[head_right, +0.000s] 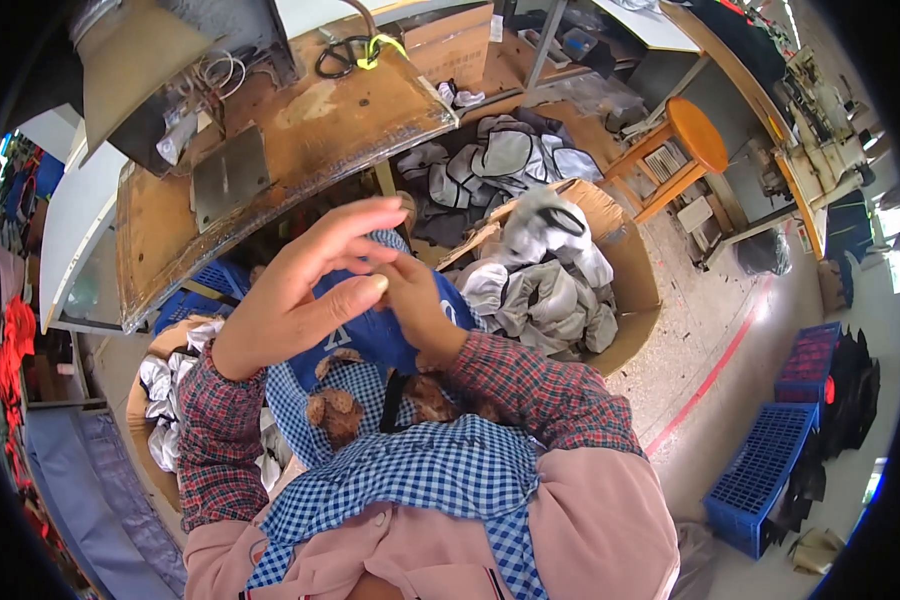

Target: Assembling and aligning white fabric components with black trim using a pressing machine on a production line.

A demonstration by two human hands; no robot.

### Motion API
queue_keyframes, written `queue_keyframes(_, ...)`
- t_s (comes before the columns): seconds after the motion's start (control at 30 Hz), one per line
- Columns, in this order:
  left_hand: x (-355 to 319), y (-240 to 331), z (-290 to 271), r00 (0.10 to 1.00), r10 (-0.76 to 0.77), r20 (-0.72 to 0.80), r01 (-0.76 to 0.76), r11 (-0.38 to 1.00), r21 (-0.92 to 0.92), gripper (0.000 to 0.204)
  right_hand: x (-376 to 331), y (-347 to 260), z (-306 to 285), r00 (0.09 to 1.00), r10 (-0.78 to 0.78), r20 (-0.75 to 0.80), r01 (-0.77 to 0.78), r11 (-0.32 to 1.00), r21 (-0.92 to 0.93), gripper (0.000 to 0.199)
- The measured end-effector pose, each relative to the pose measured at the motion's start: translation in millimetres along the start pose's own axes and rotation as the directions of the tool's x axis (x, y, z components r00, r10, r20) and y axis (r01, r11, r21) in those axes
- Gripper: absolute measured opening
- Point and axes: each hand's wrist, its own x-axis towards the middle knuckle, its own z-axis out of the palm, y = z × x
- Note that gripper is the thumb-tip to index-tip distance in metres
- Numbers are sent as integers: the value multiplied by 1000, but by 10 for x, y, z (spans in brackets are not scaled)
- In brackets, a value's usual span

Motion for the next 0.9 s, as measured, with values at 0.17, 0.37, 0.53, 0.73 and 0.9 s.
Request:
queue_keyframes(0.17, -317, -696, -250, 961, -80, -265, 211, 834, 510, 26, 390, 315, -693, 987, 129, -97, -149, 959, -241, 34)
queue_keyframes(0.37, -1008, -1421, -483, 801, -85, -593, 467, 709, 528, 23, 1106, 1504, -835, 992, -117, 51, 122, 752, -647, 34)
queue_keyframes(0.53, -1254, -1793, -340, 735, 45, -676, 492, 650, 579, 25, 1792, 2574, -921, 977, 170, -128, -211, 846, -490, 48)
queue_keyframes(0.73, -1232, -1848, -294, 760, 44, -648, 517, 563, 645, 24, 1951, 3027, -1081, 739, 646, -192, -645, 760, 76, 61)
queue_keyframes(0.9, -1103, -1798, -286, 792, -9, -610, 532, 500, 683, 22, 2128, 3340, -1167, 771, 604, -199, -635, 751, -183, 56)
